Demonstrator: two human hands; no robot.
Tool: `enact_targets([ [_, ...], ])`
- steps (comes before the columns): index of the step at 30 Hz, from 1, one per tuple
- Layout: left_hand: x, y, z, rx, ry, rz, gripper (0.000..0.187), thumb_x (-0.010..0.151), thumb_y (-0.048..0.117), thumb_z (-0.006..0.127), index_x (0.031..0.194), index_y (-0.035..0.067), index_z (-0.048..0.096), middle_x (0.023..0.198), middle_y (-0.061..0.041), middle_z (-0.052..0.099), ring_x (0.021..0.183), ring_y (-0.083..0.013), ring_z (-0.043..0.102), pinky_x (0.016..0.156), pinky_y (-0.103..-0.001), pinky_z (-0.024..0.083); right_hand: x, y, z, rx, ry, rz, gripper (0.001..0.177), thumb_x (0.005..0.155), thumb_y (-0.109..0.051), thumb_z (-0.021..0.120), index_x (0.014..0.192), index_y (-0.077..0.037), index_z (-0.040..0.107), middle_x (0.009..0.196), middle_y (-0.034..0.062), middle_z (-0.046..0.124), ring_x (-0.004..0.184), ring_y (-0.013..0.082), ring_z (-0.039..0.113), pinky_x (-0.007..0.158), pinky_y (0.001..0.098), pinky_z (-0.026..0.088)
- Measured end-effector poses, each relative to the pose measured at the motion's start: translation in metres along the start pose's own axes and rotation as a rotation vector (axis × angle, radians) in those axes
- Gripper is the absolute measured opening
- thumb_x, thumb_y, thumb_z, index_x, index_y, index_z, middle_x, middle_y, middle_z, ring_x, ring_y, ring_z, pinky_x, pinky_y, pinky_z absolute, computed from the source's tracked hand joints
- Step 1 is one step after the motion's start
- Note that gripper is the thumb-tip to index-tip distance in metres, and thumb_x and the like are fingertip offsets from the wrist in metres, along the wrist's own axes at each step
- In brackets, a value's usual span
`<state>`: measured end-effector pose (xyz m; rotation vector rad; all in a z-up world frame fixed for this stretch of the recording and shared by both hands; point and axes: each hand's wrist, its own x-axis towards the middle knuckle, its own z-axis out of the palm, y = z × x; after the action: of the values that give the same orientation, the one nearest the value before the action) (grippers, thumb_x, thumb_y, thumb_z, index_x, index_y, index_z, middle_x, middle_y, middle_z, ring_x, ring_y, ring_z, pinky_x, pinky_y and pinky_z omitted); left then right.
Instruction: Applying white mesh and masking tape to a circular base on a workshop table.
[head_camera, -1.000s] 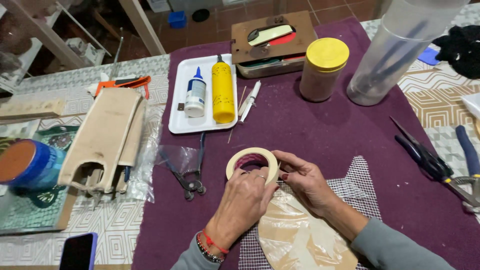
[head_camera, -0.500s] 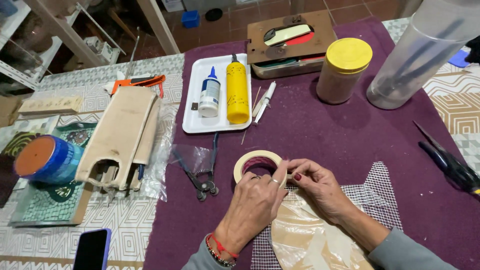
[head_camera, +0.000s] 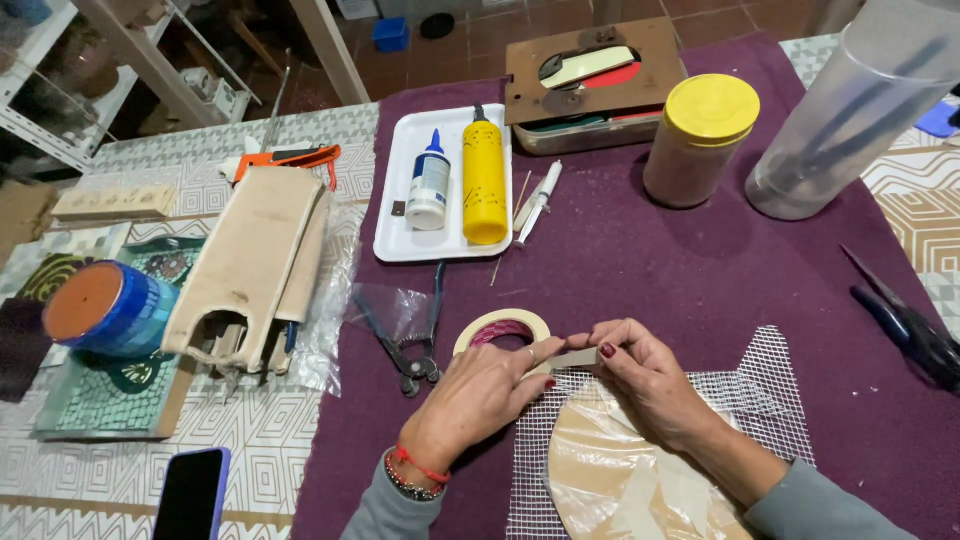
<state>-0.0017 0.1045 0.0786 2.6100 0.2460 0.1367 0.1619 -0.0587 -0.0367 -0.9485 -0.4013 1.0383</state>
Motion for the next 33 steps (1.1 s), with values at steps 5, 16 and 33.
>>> enact_targets([
  [5,0.005,-0.015,0.020,0.162,0.171,0.005,0.027,0.092,0.021,0.064,0.112,0.006,0.077,0.065,-0.014,0.071,0.043,-0.0282,0.061,0.042,-0.043,0.046,0.002,0.000,-0.001,-0.009,0.021,0.012,0.004,0.096,-0.001,0.053,0.100,-0.001,0.055,0.126,0.0219,0.066,0.109,0.0281,0.068,0.092,0.0354,0.059],
  [16,0.009,-0.011,0.035,0.196,0.290,-0.048,0.014,0.094,0.015,0.065,0.095,0.007,0.076,0.065,-0.010,0.061,0.046,-0.0193,0.053,0.045,-0.038,0.047,-0.004,-0.018,0.021,-0.185,0.118,-0.010,0.022,0.096,-0.003,0.058,0.117,0.003,0.057,0.095,0.0174,0.068,0.069,0.0160,0.065,0.056,0.0230,0.057],
  [33,0.010,0.011,0.063,0.506,0.354,0.191,0.009,0.085,0.001,0.064,0.091,-0.002,0.070,0.066,-0.009,0.054,0.046,-0.0116,0.036,0.063,-0.033,0.040,-0.006,-0.022,0.026,-0.457,0.039,-0.166,0.032,0.076,0.000,0.074,0.108,0.002,0.077,0.168,0.0079,0.034,0.145,0.0271,0.046,0.110,0.0365,0.049],
])
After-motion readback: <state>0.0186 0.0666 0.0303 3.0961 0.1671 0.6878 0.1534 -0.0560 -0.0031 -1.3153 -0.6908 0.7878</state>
